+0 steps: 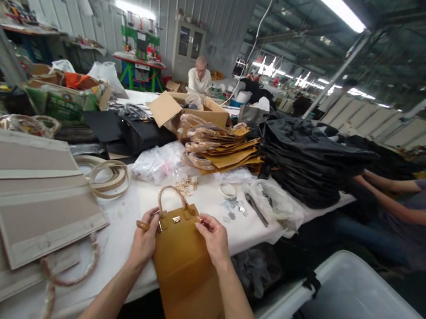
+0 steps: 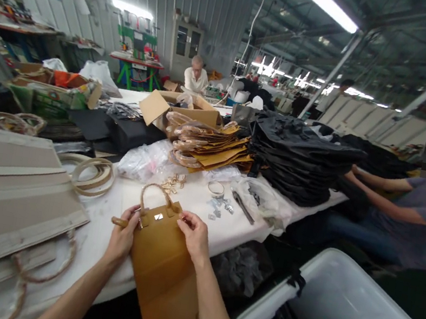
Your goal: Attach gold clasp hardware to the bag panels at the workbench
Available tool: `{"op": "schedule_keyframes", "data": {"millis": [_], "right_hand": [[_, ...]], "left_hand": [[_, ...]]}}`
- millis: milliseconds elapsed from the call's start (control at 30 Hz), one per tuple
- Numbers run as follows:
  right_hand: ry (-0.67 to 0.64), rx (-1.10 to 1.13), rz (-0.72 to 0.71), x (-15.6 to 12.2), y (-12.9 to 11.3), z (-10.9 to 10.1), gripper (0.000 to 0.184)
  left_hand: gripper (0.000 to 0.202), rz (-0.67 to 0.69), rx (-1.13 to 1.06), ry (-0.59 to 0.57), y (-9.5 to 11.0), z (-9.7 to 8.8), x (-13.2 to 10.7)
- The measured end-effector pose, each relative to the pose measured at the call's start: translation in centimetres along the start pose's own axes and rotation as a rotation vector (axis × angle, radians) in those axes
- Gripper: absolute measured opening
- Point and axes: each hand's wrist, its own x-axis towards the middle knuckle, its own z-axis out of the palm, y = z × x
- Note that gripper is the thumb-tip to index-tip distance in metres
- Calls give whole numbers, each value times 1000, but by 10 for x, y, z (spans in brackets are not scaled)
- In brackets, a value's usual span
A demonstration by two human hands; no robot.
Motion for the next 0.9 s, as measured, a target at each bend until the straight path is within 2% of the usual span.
{"op": "schedule_keyframes", "data": {"millis": [100,233,300,367,433,533,633,700,800,900], "right_hand": [[8,31,3,3,7,0,47],[-43,-7,-14,2,8,-2,38],[-39,-6,-16,0,7,1,38],[-27,6,-13,-3,5,5,37],[-13,-2,-9,-5,2,10,35],[9,-78,-26,-9,0,12,32],[43,-165,-59,-11,1,10,30],[68,-199,-94,-10,3,8,30],[93,-241,-169,-8,8,5,29],[96,-249,-178,-6,13,6,29]], "left_hand": [[48,76,224,37,4,-6,0],[44,470,636,95,24,-25,3],[45,645,816,-7,38,-35,9],[47,760,946,-210,51,-39,17],[48,824,1048,-429,62,-31,28],[44,812,1201,-648,72,0,44],[32,710,1314,-705,73,37,60],[24,647,1340,-714,69,55,73],[17,591,1347,-769,65,69,91],[16,574,1325,-860,69,73,106]]}}
